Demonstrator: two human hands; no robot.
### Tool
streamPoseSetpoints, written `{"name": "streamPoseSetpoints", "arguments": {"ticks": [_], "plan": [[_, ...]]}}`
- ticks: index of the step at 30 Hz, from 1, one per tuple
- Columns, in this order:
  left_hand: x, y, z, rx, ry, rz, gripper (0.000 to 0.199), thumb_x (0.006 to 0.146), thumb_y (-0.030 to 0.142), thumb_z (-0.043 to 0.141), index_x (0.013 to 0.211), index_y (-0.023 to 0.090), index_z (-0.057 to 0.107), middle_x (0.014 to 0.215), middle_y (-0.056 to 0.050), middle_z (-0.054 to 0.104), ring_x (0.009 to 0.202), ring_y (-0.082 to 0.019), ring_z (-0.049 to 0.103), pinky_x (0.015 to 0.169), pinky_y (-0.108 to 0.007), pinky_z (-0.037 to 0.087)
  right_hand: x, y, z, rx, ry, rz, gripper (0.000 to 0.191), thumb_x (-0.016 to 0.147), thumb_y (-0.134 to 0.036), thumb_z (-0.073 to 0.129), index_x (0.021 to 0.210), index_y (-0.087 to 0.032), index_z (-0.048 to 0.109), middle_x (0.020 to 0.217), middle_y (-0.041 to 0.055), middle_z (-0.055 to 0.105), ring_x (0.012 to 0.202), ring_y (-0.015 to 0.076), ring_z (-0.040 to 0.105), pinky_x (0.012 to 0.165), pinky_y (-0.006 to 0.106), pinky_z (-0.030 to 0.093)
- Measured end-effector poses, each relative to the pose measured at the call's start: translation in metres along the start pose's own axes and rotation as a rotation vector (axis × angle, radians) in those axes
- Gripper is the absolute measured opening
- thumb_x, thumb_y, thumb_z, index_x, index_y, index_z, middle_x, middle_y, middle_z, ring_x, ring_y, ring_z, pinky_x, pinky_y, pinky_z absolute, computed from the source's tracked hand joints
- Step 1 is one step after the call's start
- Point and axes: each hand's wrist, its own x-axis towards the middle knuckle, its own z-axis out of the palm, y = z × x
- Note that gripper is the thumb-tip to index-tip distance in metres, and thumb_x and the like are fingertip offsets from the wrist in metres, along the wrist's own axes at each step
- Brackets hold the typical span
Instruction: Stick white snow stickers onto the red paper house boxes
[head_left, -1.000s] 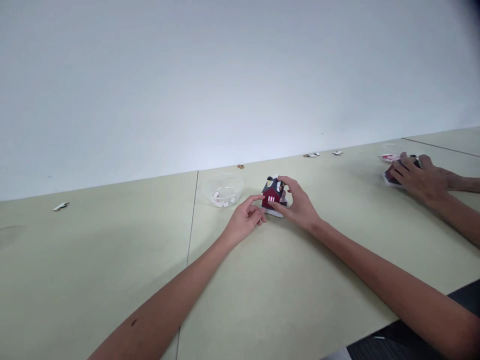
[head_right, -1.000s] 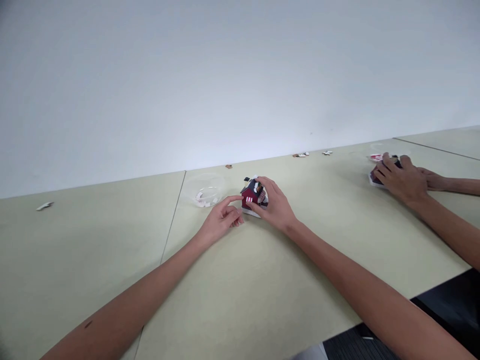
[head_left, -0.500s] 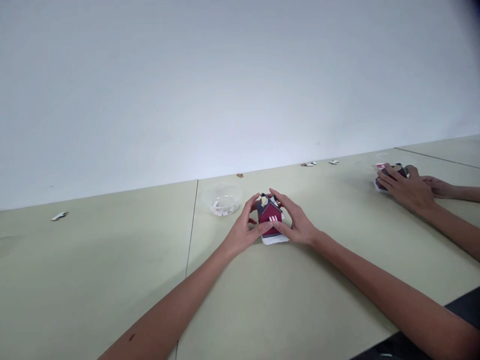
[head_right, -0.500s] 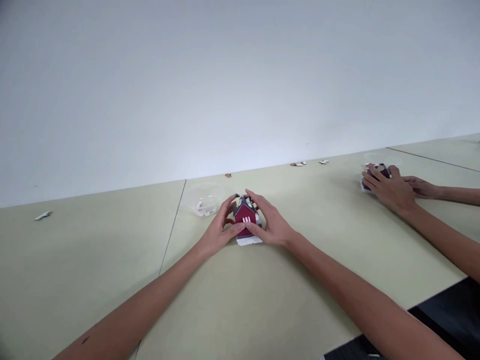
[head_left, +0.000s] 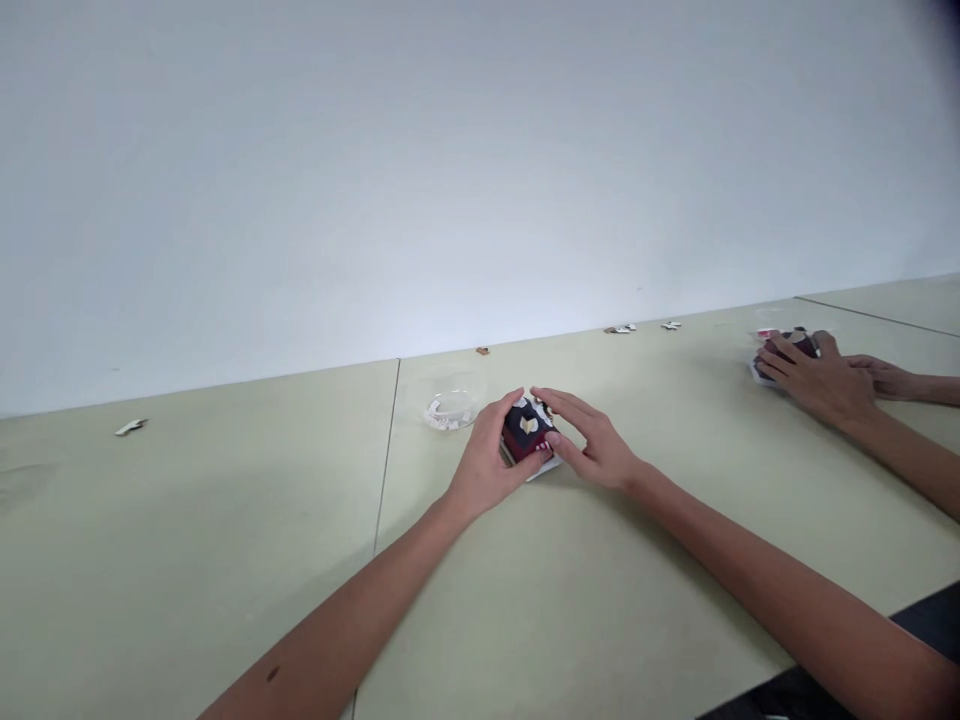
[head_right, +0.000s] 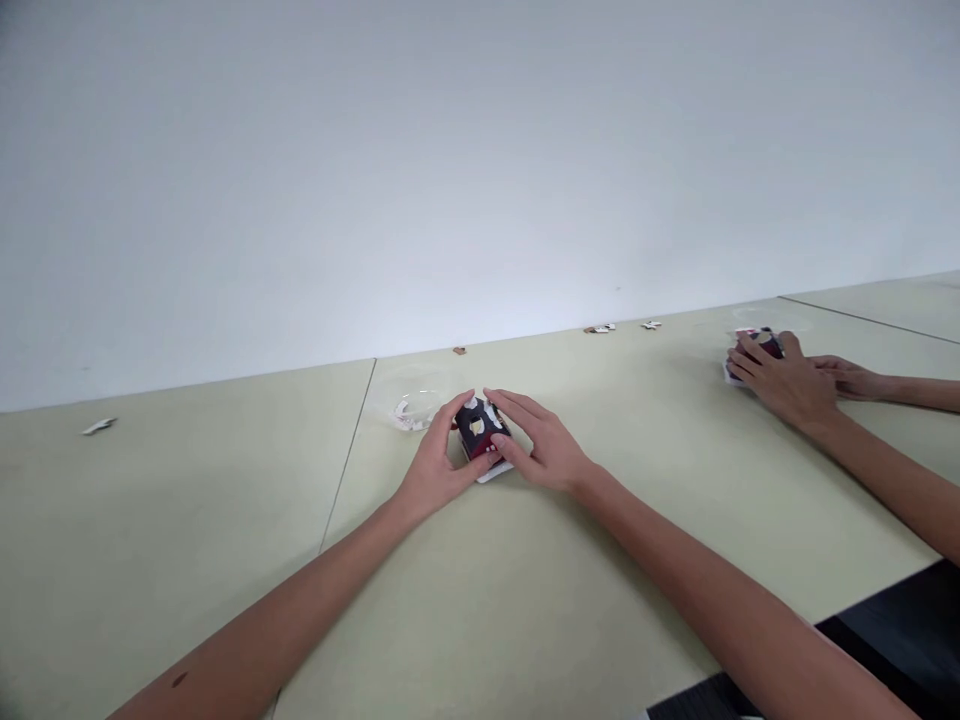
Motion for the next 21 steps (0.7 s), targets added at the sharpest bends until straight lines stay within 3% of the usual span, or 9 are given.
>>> {"name": "streamPoseSetpoints", "arguments": {"ticks": [11, 21], "plan": [[0.0012, -0.0025, 0.0002, 0.067, 0.080, 0.059, 0.070, 0.085, 0.036, 0.071, 0.145, 0.029, 0.036, 0.139, -0.009, 0.052, 0.127, -0.026, 0.051, 0.107, -0.044, 0.043, 0.0013, 0.0046, 0.0017, -0.007, 0.077, 0.001, 0.052, 0.095, -0.028, 0.058, 0.145, -0.031, 0.045, 0.131, 0.0095, 0.061, 0.114, 0.0251, 0.061, 0.097, 0.045, 0.055], [0.0024, -0.0007, -0.0005, 0.044, 0.060, 0.079, 0.067, 0.087, 0.038, 0.069, 0.146, 0.033, 0.038, 0.140, -0.009, 0.051, 0.130, -0.028, 0.049, 0.108, -0.045, 0.042, 0.0009, 0.0036, 0.0020, -0.004, 0.073, 0.028, 0.054, 0.095, -0.036, 0.058, 0.147, -0.033, 0.044, 0.135, 0.0094, 0.060, 0.119, 0.0280, 0.060, 0.100, 0.049, 0.054]]}}
